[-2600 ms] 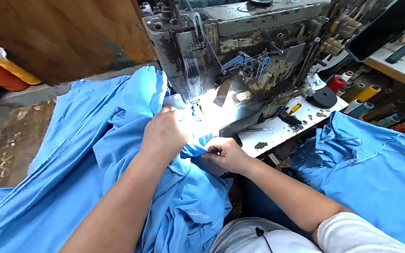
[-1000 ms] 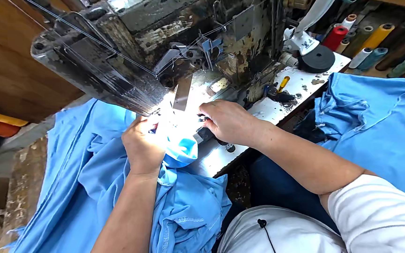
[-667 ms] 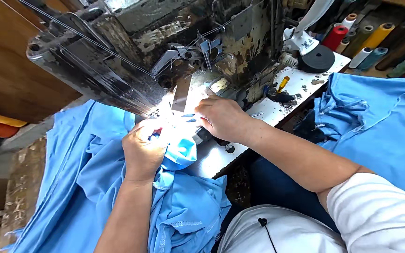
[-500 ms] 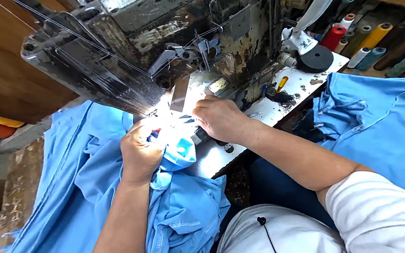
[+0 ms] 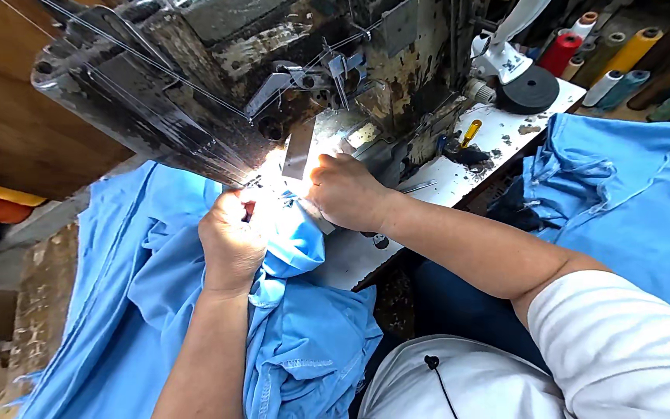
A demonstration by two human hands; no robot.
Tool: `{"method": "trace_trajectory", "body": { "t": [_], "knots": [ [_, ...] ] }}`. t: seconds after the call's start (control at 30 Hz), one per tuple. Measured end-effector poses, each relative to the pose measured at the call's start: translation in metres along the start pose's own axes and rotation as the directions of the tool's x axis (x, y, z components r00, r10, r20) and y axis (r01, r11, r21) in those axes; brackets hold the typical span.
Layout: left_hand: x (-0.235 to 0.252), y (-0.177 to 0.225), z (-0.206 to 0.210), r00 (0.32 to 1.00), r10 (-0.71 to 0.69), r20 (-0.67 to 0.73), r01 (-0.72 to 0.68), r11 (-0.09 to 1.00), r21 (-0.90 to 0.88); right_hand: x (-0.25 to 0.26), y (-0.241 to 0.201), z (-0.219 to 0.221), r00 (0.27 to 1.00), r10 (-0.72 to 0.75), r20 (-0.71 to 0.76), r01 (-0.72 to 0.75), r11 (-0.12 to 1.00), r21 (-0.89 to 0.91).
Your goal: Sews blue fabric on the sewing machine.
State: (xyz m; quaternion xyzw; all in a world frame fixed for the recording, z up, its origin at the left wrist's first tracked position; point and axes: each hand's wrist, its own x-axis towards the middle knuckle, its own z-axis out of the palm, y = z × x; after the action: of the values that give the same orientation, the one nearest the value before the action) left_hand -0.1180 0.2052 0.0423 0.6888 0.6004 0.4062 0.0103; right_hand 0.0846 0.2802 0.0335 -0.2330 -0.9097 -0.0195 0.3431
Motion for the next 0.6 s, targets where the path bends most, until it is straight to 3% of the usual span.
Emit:
{"method": "trace_trajectory", "body": {
  "t": [0.2, 0.27, 0.37, 0.47, 0.6],
  "knots": [
    [0.000, 0.000, 0.000, 1.000, 0.011, 0.014, -0.011, 1.000, -0.003, 0.007, -0.005, -0.003, 0.995, 0.002, 0.103, -0.003, 1.000, 0.004],
    [-0.001, 0.001, -0.001, 1.000, -0.012, 0.026, 0.012, 1.000, -0.008, 0.008, -0.005, -0.006, 0.990, 0.040, 0.139, -0.044, 0.999, 0.023],
    [-0.002, 0.004, -0.003, 0.999, 0.004, 0.041, -0.003, 1.000, -0.010, 0.000, 0.000, -0.008, 0.985, 0.155, 0.081, -0.158, 0.987, 0.034],
    [-0.010, 0.003, -0.010, 0.990, 0.106, 0.098, -0.107, 0.994, 0.004, -0.017, 0.001, -0.013, 0.955, 0.296, 0.022, -0.295, 0.940, 0.169],
    [-0.019, 0.012, -0.014, 0.939, 0.316, 0.137, -0.324, 0.945, 0.039, -0.029, -0.015, -0.028, 0.873, 0.452, 0.185, -0.487, 0.773, 0.407]
  ]
}}
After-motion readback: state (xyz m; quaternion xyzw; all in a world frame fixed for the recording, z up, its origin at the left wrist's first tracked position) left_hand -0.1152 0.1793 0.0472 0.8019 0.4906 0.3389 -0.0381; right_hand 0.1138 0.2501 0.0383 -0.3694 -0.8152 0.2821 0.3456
